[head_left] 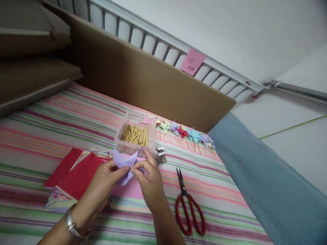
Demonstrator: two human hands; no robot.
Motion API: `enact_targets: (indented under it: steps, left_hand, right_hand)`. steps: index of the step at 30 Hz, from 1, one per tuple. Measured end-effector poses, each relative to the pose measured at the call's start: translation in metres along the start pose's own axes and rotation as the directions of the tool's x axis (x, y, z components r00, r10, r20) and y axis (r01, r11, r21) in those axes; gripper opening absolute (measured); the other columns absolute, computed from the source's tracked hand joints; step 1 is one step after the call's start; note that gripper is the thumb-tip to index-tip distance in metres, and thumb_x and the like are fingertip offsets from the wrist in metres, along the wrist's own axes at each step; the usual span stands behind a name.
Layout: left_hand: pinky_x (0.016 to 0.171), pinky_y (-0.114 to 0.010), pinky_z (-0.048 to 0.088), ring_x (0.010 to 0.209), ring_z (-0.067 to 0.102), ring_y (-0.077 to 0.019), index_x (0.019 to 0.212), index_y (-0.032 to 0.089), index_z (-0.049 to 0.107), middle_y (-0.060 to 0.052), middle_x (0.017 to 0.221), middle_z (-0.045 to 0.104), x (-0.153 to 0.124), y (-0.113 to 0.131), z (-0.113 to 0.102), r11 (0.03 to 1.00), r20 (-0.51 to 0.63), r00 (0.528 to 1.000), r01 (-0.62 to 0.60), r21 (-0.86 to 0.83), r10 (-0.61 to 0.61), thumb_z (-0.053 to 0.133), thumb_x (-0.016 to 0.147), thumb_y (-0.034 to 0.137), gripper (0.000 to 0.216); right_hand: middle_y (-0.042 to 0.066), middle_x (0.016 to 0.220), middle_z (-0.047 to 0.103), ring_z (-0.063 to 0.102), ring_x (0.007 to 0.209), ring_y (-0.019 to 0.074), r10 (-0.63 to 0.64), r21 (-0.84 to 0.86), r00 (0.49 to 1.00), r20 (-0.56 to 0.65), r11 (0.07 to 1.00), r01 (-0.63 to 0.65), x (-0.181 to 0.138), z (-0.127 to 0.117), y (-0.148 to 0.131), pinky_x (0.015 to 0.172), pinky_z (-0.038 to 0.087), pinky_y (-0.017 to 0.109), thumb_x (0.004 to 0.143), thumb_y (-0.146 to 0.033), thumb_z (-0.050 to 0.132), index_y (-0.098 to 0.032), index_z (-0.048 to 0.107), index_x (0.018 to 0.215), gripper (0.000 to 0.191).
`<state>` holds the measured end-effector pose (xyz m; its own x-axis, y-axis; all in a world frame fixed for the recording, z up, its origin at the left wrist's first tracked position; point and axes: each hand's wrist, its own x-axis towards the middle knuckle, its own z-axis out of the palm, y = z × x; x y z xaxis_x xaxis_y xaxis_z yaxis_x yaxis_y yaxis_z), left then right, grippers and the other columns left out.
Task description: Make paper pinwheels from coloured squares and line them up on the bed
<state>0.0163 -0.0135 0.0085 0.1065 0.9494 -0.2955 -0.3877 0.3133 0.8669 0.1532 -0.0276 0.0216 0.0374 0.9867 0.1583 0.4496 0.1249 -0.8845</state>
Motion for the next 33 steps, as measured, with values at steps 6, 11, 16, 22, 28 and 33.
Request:
enact_targets:
  steps: [6,11,16,22,28,33]
  left_hand:
    - [0.057,-0.02,0.042,0.058,0.058,-0.0126,0.067,0.018,0.074,0.0,0.063,0.071,0.0024,-0.0014,-0.0001,1.0,0.0,1.0,-0.004,-0.011,0.004,0.078,0.059,0.026,0.012]
    - [0.056,-0.02,0.042,0.058,0.057,-0.0122,0.067,0.018,0.074,0.0,0.063,0.07,0.003,-0.0017,-0.0009,1.0,0.003,1.0,-0.013,0.012,0.013,0.077,0.06,0.026,0.011]
    - [0.053,-0.02,0.04,0.054,0.054,-0.0112,0.069,0.019,0.075,0.002,0.06,0.069,0.0019,-0.0003,-0.0022,0.999,-0.021,1.0,-0.002,0.048,0.003,0.079,0.056,0.025,0.015]
    - [0.055,-0.021,0.041,0.056,0.056,-0.0128,0.071,0.019,0.075,0.0,0.064,0.07,0.0045,-0.0036,-0.0033,0.998,0.019,1.0,0.012,0.064,-0.013,0.078,0.057,0.025,0.016]
    - [0.056,-0.02,0.042,0.058,0.057,-0.0125,0.073,0.018,0.074,0.0,0.065,0.071,0.0048,-0.0074,-0.0041,0.999,0.032,0.999,0.033,0.036,-0.034,0.078,0.06,0.025,0.015]
    - [0.057,-0.021,0.044,0.061,0.059,-0.0134,0.079,0.019,0.074,-0.001,0.071,0.073,0.0045,-0.0074,-0.0022,0.999,0.023,0.999,0.045,0.011,-0.045,0.08,0.059,0.025,0.022]
  right_hand:
    - [0.008,0.148,0.038,0.029,0.138,0.0231,-0.019,-0.011,1.0,0.015,1.0,0.019,-0.0004,0.0,0.0004,0.111,0.02,0.039,0.076,-0.017,0.064,-0.021,0.068,0.073,0.007]
    - [0.01,0.142,0.044,0.033,0.135,0.0239,0.014,0.019,1.0,0.024,1.0,-0.015,-0.001,0.0004,0.0009,0.11,0.022,0.039,0.075,-0.016,0.063,-0.021,0.068,0.073,0.007]
    - [0.007,0.108,0.063,0.054,0.11,0.0225,0.057,0.147,0.998,0.018,0.987,-0.059,0.001,0.001,-0.0012,0.098,0.035,0.034,0.071,-0.016,0.063,-0.02,0.065,0.067,0.005]
    - [-0.001,0.068,0.058,0.052,0.066,0.0154,0.16,0.264,0.986,0.054,0.95,-0.168,0.0029,0.0034,0.001,0.065,0.041,0.027,0.068,-0.02,0.062,-0.018,0.06,0.065,0.004]
    - [-0.001,0.065,0.058,0.052,0.065,0.015,0.207,0.289,0.978,0.033,0.935,-0.207,0.0039,0.0049,0.0027,0.064,0.041,0.027,0.066,-0.02,0.062,-0.017,0.06,0.064,0.005]
    - [-0.002,0.063,0.057,0.051,0.064,0.0145,0.219,0.295,0.975,0.024,0.931,-0.217,0.0041,0.0051,0.0038,0.062,0.04,0.027,0.065,-0.019,0.062,-0.017,0.06,0.061,0.005]
